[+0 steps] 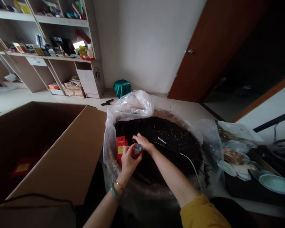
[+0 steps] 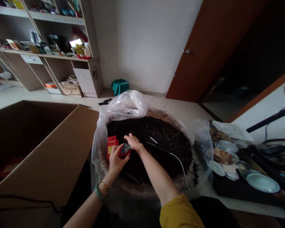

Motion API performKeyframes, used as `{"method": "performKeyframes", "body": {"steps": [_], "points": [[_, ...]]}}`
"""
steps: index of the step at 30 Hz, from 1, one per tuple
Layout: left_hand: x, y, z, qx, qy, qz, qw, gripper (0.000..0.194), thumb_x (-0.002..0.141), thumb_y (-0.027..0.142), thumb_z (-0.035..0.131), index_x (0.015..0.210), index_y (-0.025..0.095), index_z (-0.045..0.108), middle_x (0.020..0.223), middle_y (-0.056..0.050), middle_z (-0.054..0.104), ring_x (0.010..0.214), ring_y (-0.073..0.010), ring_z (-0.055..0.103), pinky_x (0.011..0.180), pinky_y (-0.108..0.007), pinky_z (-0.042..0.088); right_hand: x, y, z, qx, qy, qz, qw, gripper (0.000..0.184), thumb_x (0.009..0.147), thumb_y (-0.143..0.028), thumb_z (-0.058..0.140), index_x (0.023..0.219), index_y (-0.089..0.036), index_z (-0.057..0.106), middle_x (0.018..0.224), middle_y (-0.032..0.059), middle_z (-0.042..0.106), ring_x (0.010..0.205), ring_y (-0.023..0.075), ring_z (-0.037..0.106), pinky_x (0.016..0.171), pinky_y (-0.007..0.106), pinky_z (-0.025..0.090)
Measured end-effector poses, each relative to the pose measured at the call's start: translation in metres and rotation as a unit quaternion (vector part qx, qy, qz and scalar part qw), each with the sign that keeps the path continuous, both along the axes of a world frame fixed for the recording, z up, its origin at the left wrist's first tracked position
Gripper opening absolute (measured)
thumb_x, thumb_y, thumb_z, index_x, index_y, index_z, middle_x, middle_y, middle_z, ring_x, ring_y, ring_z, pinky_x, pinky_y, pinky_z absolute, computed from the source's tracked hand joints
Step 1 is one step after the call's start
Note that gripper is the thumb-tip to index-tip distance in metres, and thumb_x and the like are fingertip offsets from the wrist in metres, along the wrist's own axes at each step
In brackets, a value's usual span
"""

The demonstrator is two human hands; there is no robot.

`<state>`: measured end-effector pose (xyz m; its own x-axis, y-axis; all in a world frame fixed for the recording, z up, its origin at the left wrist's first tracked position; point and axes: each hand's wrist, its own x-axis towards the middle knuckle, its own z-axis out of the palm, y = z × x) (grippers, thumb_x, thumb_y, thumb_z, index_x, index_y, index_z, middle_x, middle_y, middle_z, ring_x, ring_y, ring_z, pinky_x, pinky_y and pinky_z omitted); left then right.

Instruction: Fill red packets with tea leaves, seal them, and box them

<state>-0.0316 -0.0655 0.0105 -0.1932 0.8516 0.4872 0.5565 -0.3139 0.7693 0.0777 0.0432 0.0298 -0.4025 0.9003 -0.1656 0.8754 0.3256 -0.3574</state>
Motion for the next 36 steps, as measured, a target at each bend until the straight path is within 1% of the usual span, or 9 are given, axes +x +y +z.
{"method": "performKeyframes", "body": {"steps": [5,8,13,16,19,24,28,33,36], "points": [[0.0,0.001,0.002,-0.011,0.012,0.006,1.0,0.04,0.07,0.03,0.069,0.109,0.02,0.062,0.09,-0.003,0.057,0.079,-0.017,0.06,0.072,-0.03,0.053,0.048,-0.006,0.022,0.018,0.149,-0.036,0.988,0.028,0.067,-0.018,0.066,0.094,-0.021,0.061,0.086,-0.0003,0.06,0.08,0.0156,0.057,0.073,0.025,0.044],[0.004,0.005,0.006,-0.022,0.028,0.013,0.999,0.041,0.069,0.03,0.07,0.108,0.021,0.062,0.088,-0.003,0.057,0.077,-0.0172,0.059,0.07,-0.03,0.052,0.069,-0.015,0.046,0.008,0.282,-0.065,0.957,0.026,0.065,-0.022,0.066,0.09,-0.021,0.06,0.078,-0.0042,0.058,0.068,0.0134,0.055,0.069,0.027,0.045],[0.02,0.013,0.01,-0.047,0.047,0.013,0.998,0.043,0.068,0.03,0.071,0.109,0.022,0.062,0.089,-0.002,0.056,0.074,-0.0157,0.059,0.066,-0.027,0.051,0.064,-0.038,0.075,0.096,0.413,-0.102,0.9,0.028,0.066,-0.031,0.066,0.091,-0.022,0.057,0.084,-0.0025,0.06,0.075,0.016,0.056,0.077,0.032,0.046],[0.027,0.015,0.007,-0.067,0.048,0.015,0.997,0.043,0.068,0.031,0.071,0.11,0.022,0.062,0.09,-0.002,0.056,0.075,-0.0158,0.059,0.063,-0.026,0.05,0.049,-0.05,0.074,0.186,0.399,-0.106,0.892,0.025,0.066,-0.027,0.065,0.089,-0.022,0.057,0.093,0.0013,0.061,0.09,0.0197,0.056,0.089,0.035,0.043],[0.028,0.016,0.002,-0.071,0.052,0.018,0.996,0.043,0.068,0.031,0.071,0.109,0.022,0.062,0.09,-0.002,0.056,0.076,-0.0161,0.06,0.065,-0.026,0.051,0.04,-0.058,0.068,0.212,0.374,-0.101,0.897,0.025,0.066,-0.022,0.064,0.09,-0.021,0.058,0.096,0.0039,0.06,0.095,0.0209,0.056,0.093,0.037,0.042],[0.024,0.019,-0.001,-0.083,0.064,0.021,0.994,0.041,0.067,0.031,0.07,0.105,0.019,0.062,0.093,-0.004,0.057,0.079,-0.0179,0.06,0.066,-0.028,0.051,0.04,-0.063,0.063,0.158,0.352,-0.065,0.92,0.034,0.067,-0.017,0.065,0.1,-0.023,0.062,0.105,0.0042,0.059,0.103,0.0218,0.055,0.096,0.041,0.043],[0.025,0.02,-0.001,-0.087,0.07,0.028,0.993,0.041,0.066,0.031,0.071,0.103,0.018,0.062,0.097,-0.005,0.058,0.084,-0.0197,0.061,0.068,-0.029,0.051,0.04,-0.065,0.062,0.07,0.398,-0.069,0.912,0.035,0.073,-0.018,0.06,0.107,-0.023,0.062,0.117,0.0069,0.055,0.102,0.0204,0.06,0.084,0.035,0.053],[0.026,0.019,-0.001,-0.082,0.081,0.035,0.993,0.051,0.066,0.032,0.072,0.115,0.02,0.059,0.096,-0.005,0.058,0.083,-0.0192,0.061,0.065,-0.027,0.05,0.043,-0.066,0.06,0.01,0.423,-0.064,0.904,0.028,0.084,-0.018,0.045,0.105,-0.021,0.064,0.099,0.0055,0.066,0.081,0.0147,0.068,0.076,0.032,0.056],[0.026,0.018,0.001,-0.079,0.08,0.045,0.993,0.052,0.068,0.033,0.071,0.116,0.019,0.057,0.097,-0.006,0.058,0.084,-0.0202,0.06,0.068,-0.029,0.05,0.053,-0.058,0.052,0.029,0.429,-0.098,0.898,0.029,0.089,-0.021,0.04,0.106,-0.02,0.063,0.094,0.0053,0.068,0.077,0.0138,0.068,0.072,0.031,0.056]]}}
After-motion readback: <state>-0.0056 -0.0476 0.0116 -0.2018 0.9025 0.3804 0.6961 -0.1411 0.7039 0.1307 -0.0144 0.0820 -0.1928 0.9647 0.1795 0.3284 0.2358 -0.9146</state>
